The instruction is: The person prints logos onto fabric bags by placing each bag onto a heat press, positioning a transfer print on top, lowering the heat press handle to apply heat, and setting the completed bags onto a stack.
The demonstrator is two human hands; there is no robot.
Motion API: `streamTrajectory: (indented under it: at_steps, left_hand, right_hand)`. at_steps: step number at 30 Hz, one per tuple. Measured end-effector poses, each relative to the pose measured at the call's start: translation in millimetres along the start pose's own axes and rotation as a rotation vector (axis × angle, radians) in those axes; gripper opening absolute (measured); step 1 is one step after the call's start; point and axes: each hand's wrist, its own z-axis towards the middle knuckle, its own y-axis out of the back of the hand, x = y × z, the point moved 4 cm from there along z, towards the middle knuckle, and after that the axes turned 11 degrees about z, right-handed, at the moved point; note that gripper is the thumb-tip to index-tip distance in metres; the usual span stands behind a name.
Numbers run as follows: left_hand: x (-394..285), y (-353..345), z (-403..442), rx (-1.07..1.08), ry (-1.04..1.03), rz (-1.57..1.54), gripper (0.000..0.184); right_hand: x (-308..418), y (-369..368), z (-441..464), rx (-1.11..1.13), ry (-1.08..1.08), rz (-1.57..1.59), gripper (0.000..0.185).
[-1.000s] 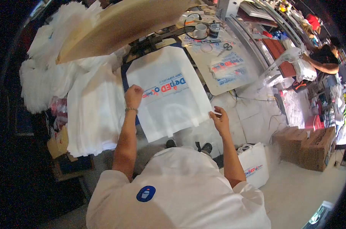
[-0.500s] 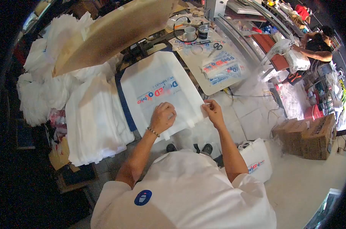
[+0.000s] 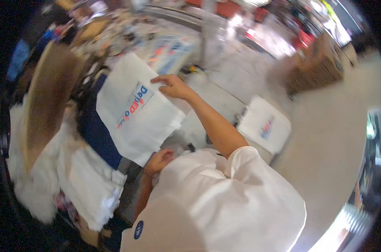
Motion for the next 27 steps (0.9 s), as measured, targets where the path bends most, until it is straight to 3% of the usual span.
streamTrajectory:
  at_steps: [2,4,8,13,16,17,19,20,22,23,25,27]
  left_hand:
    - [4,-9,6,0.042,0.037,0.023,0.038]
    - [21,-21,14,0.047,0.05,0.002,0.033]
    - [19,-28,40,0.163,0.066,0.125,0.031]
    - [-3,-24,72,0.248,0.101,0.327,0.029]
    - [-23,-19,90,0.228,0.188,0.33,0.029]
    - [-29,-18,92,0.197,0.201,0.323,0.028]
    - [-28,-18,92,0.169,0.224,0.355,0.028]
    - [-25,-17,94,0.133,0.227,0.372,0.029]
    - [-35,-23,87,0.142,0.261,0.389,0.029]
    - [-41,-28,84,0.153,0.277,0.393,0.03]
    - [-44,-35,79,0.176,0.312,0.391,0.03]
    - [-25,-43,71,0.256,0.375,0.378,0.031]
  right_hand:
    - [-5,69,-89,-0.394,0.057,0.028,0.047]
    - [-16,113,-182,-0.698,-0.047,0.033,0.056]
    - [-80,161,-327,-1.04,-0.01,0.153,0.067]
    - [-217,196,-468,-1.689,0.157,0.436,0.077]
    - [-263,199,-504,-1.901,0.284,0.647,0.081]
    - [-277,198,-512,-1.911,0.272,0.665,0.081]
    - [-326,188,-533,-2.176,0.223,0.812,0.081]
    - [-347,187,-537,-2.175,0.216,0.828,0.081]
    - [-391,158,-546,-2.38,0.075,1.042,0.075]
    - [-402,149,-552,-2.378,0.059,1.054,0.075]
    - [-426,122,-554,-2.379,-0.008,1.54,0.068]
    - [-447,108,-550,-2.475,0.075,1.569,0.064]
